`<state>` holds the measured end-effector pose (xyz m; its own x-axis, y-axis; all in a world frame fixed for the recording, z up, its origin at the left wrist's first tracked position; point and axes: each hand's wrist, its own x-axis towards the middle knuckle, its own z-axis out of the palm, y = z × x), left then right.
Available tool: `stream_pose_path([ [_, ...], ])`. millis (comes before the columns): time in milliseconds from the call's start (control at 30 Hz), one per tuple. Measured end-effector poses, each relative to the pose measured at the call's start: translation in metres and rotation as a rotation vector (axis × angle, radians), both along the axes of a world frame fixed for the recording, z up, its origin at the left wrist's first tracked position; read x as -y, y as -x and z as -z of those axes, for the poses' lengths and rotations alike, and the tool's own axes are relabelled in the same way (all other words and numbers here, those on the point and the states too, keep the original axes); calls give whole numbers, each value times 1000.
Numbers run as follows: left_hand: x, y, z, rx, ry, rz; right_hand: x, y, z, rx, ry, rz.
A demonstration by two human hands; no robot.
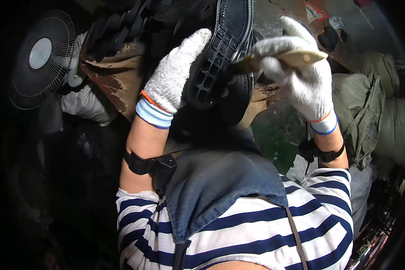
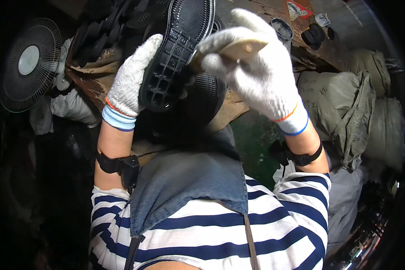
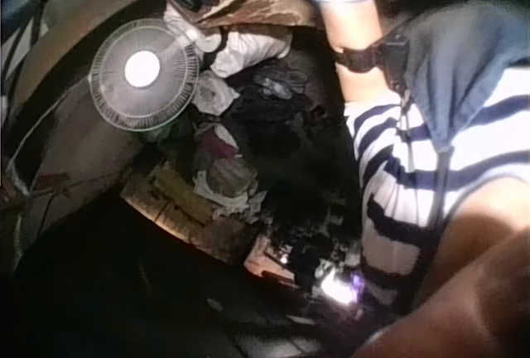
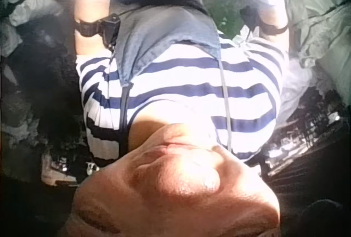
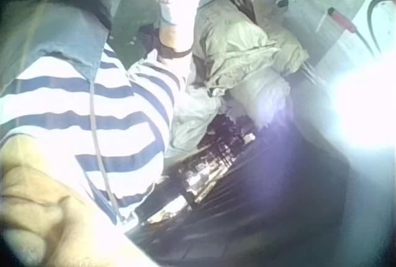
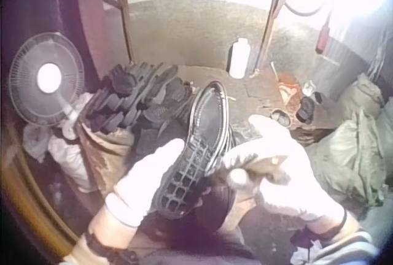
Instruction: The person pours liquid from a bottle into a container and then uses a brush to coat the bottom of shoe soles. They pick up the soles one at a time from a pile, apply the liquid, and place them back onto the workbench.
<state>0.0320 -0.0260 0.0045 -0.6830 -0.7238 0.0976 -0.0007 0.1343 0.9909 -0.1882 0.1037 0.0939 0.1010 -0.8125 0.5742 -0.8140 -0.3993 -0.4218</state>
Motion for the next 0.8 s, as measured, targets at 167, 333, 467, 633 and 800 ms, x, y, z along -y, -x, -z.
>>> stream_pose_path([
  [167, -10, -2, -14, -126, -800, 259, 29, 58, 18, 122, 26, 6],
  [333, -19, -3, 6, -530, -1517, 529, 76, 60, 54, 504, 420, -95],
  [467, -31, -3, 7, -645, -1698, 501, 60, 45, 75, -169, 415, 98],
  [633, -36, -11, 19, -654, -1680, 384, 70, 23, 79, -133, 336, 168],
  [800, -32, -8, 21, -631, -1557, 454, 79, 25, 61, -164, 321, 287],
])
